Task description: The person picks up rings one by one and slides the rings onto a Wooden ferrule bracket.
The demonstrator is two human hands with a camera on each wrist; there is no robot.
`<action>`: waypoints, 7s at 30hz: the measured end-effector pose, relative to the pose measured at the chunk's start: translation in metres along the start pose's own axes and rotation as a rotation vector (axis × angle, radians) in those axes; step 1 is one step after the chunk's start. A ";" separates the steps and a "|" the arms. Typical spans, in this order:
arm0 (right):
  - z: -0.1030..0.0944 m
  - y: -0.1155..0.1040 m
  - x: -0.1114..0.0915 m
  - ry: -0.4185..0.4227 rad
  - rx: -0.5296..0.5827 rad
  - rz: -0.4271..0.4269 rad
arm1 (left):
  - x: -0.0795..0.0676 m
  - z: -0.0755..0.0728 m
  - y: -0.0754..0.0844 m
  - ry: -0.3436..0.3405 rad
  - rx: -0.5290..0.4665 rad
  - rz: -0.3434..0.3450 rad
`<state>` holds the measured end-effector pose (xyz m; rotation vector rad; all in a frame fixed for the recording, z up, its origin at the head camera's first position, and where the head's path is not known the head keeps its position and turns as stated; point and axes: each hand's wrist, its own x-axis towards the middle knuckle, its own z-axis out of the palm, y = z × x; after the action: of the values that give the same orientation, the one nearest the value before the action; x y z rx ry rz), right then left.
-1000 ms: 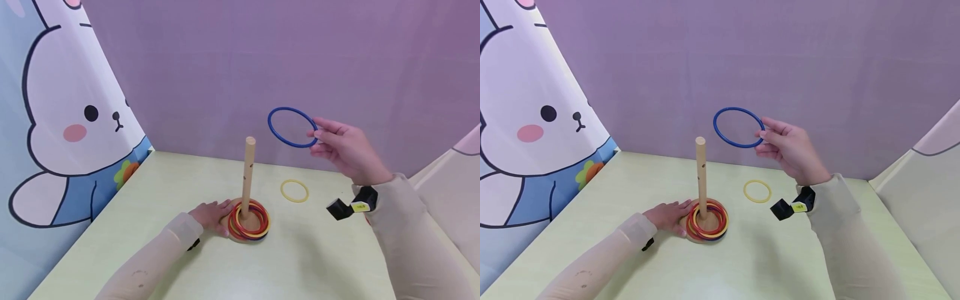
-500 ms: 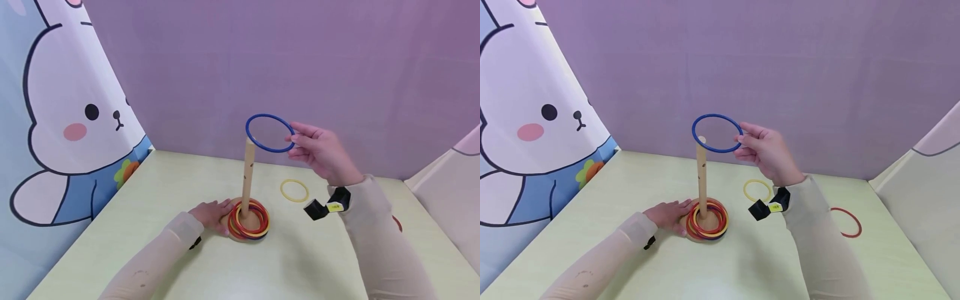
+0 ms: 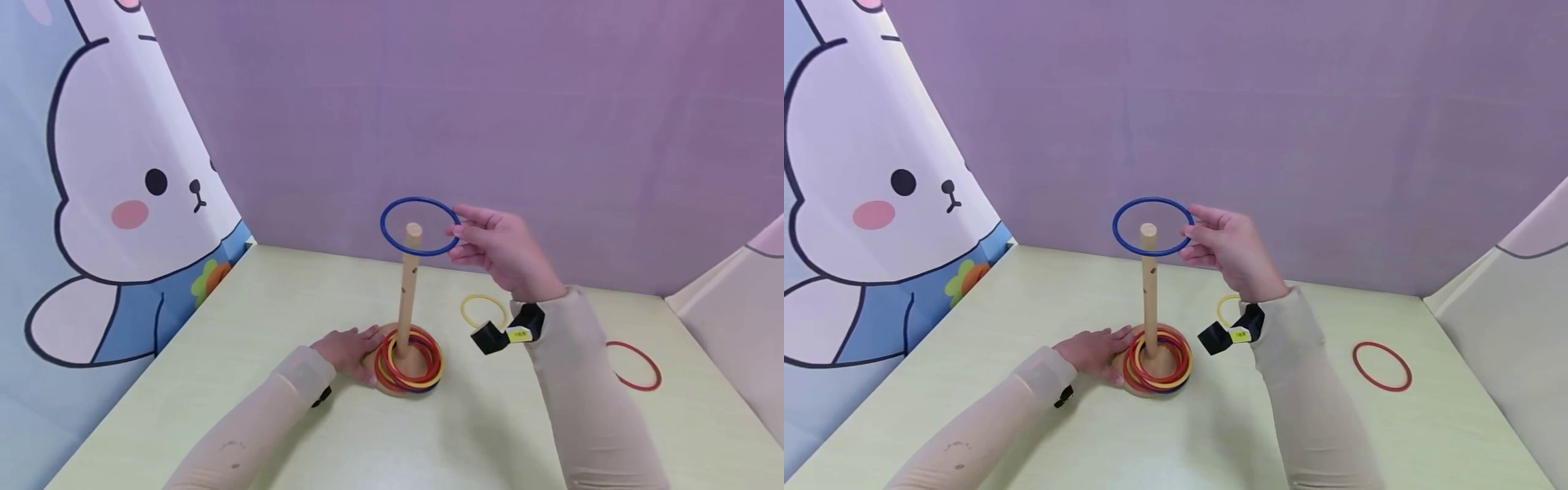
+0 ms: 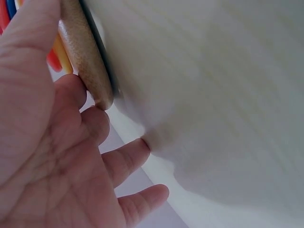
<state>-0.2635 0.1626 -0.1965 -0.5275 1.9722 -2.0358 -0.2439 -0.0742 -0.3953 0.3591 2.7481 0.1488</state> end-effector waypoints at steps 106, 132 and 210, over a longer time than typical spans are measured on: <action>-0.003 0.168 0.029 -0.160 -0.462 0.299 | -0.003 -0.001 0.004 -0.008 0.006 0.011; -0.008 0.175 0.024 -0.083 -0.759 0.213 | -0.002 -0.003 0.002 -0.018 0.037 0.022; -0.147 0.214 0.023 0.052 -0.712 0.478 | -0.006 0.006 -0.025 0.129 0.185 0.238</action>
<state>-0.3619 0.2757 -0.4101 -0.0974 2.5268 -1.0544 -0.2415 -0.0994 -0.4028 0.7518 2.8449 -0.0241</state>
